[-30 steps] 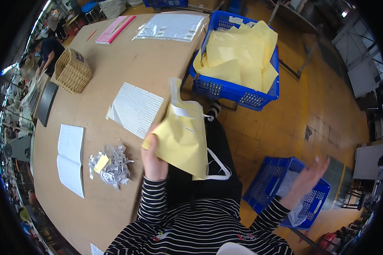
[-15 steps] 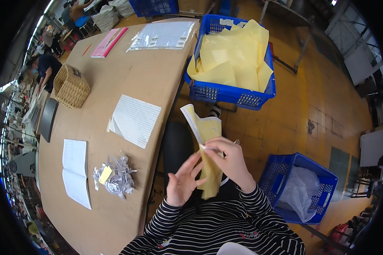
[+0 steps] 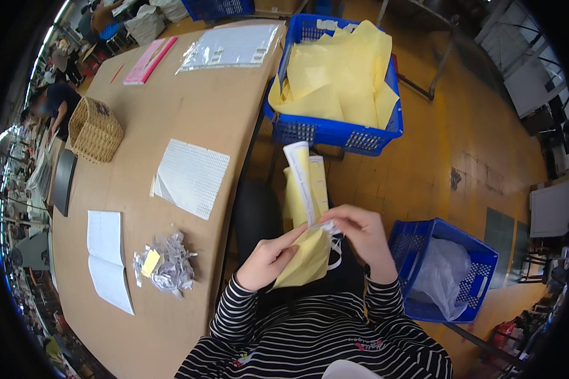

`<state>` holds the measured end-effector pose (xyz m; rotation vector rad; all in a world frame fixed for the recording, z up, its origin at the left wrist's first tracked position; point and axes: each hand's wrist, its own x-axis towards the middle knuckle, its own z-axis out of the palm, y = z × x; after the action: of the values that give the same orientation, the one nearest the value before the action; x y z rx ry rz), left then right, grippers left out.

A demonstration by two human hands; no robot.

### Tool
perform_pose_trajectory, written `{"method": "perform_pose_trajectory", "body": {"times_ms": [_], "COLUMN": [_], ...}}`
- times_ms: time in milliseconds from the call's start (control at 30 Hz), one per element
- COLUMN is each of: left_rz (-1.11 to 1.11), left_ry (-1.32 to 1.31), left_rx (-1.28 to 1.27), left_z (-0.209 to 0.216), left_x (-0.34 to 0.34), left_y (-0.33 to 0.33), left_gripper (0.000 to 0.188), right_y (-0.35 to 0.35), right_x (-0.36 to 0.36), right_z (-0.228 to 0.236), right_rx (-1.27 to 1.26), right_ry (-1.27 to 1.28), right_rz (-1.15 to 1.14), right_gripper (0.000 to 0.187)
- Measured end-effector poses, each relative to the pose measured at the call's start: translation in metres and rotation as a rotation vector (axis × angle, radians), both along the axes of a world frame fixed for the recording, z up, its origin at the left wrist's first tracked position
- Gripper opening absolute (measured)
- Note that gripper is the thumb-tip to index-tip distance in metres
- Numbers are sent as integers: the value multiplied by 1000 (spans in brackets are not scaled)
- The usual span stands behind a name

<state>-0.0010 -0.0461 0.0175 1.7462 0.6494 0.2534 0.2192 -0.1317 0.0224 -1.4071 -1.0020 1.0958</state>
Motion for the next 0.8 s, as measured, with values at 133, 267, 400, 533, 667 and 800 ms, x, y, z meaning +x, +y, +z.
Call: {"method": "perform_pose_trajectory", "body": {"times_ms": [133,267,400,533,667,800], "left_rz": [-14,-57,-92,104,155,118], "left_ry": [-25,71,59,-175,-177,-186], "left_rx": [43,-8,-148,-257,-265,-133], "left_z": [1,8,11,4,4,12], "left_x": [-3,-10,-7,9,14,12], "left_y": [0,7,7,2,4,3], "left_gripper": [54,58,70,79,74,56], "right_y": [-1,2,-3,-5,0,-2], "right_x": [6,5,-6,-26,-34,-26], "right_z": [-8,-14,-9,-2,-4,-5], "right_rx": [46,148,200,152,128,102], "right_ry": [97,100,93,157,466,788], "right_rz": [-223,-432,-202,162,62,-10], "right_gripper": [22,27,27,24,22,22]}}
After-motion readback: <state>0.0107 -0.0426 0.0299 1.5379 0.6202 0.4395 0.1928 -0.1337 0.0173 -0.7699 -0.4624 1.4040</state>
